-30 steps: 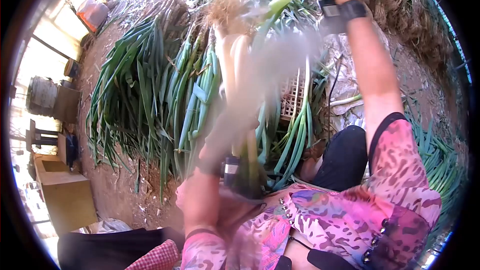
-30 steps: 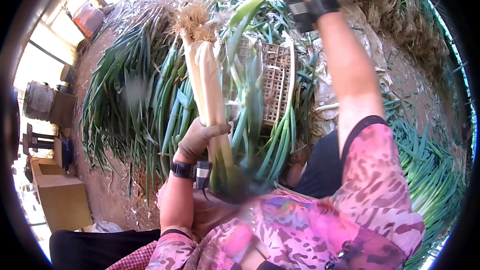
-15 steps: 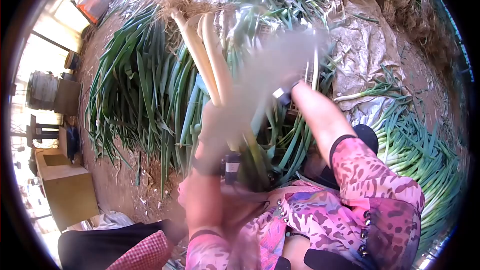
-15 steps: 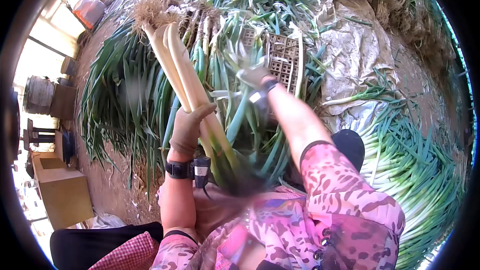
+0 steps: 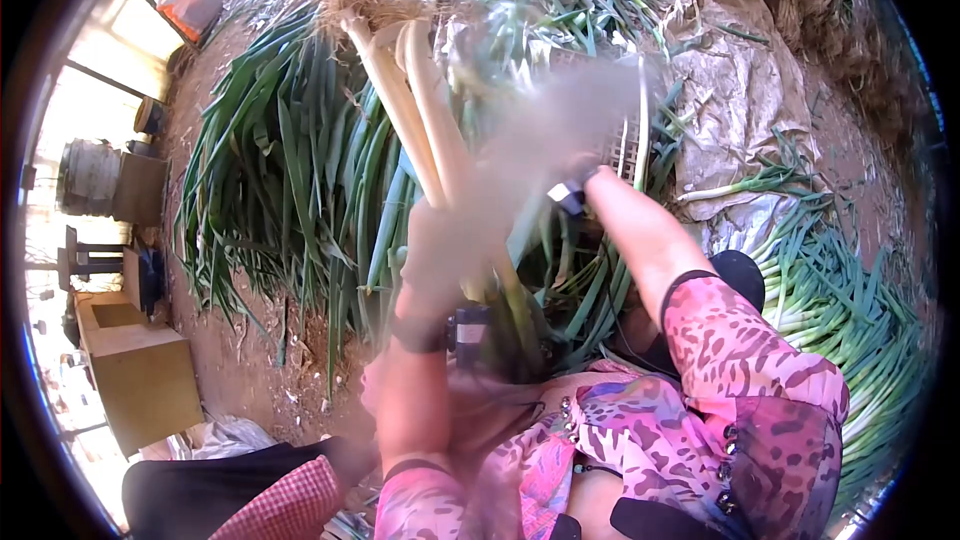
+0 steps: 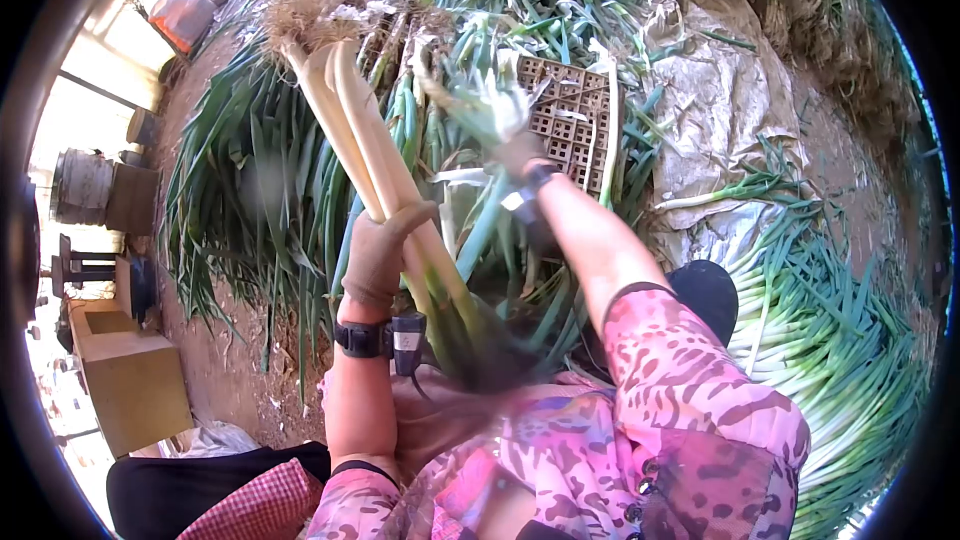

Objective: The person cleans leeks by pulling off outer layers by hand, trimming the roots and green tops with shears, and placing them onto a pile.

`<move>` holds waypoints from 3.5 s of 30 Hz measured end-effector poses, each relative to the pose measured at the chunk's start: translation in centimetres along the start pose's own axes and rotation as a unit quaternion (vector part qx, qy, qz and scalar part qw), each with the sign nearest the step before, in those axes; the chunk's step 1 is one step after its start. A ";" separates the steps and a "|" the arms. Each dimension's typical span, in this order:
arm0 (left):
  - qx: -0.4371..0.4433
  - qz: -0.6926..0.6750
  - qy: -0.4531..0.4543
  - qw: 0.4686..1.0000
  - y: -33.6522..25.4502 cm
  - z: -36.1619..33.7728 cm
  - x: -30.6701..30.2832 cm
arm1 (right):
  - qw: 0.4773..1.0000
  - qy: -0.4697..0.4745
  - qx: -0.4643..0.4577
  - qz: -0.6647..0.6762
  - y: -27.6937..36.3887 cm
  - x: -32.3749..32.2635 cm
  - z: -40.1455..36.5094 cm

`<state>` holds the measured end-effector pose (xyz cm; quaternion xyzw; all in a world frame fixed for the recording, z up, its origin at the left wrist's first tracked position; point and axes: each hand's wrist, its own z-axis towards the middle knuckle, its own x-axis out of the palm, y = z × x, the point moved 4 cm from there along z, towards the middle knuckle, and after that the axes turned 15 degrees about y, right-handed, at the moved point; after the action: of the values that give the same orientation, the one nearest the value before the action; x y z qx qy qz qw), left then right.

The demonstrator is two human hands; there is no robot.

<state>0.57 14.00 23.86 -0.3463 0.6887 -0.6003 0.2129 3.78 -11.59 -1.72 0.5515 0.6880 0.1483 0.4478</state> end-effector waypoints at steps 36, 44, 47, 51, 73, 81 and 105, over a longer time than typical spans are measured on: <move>0.022 -0.039 -0.018 0.999 2.7 0.3 -2.1 | 0.719 -0.116 -0.608 -0.317 33.7 -19.2 -13.9; 0.026 0.144 -0.115 0.983 2.8 1.3 0.0 | 0.729 -0.056 -0.368 -0.574 33.3 -9.3 -18.1; 0.011 0.091 -0.109 0.990 1.9 0.6 0.4 | 0.767 -0.087 -0.305 -0.558 34.7 -10.1 -18.1; 0.016 0.048 -0.058 0.997 1.4 1.2 0.1 | 0.778 -0.197 -0.389 -0.452 34.6 -12.2 -15.1; -0.029 -0.180 0.095 0.979 3.0 0.1 1.5 | 0.862 0.050 -0.451 -0.227 24.8 -7.6 -18.6; -0.039 -0.217 0.142 0.965 3.3 0.7 1.4 | 0.770 -0.040 -0.510 -0.381 24.2 -8.8 -20.1; -0.049 -0.074 0.182 0.979 4.6 0.0 3.1 | 0.795 -0.003 -0.507 -0.333 24.0 -13.2 -10.3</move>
<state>-2.53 11.95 19.79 -0.2914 0.7168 -0.6331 0.0220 10.63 -12.02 26.70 -0.0172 0.6545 0.3158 0.6868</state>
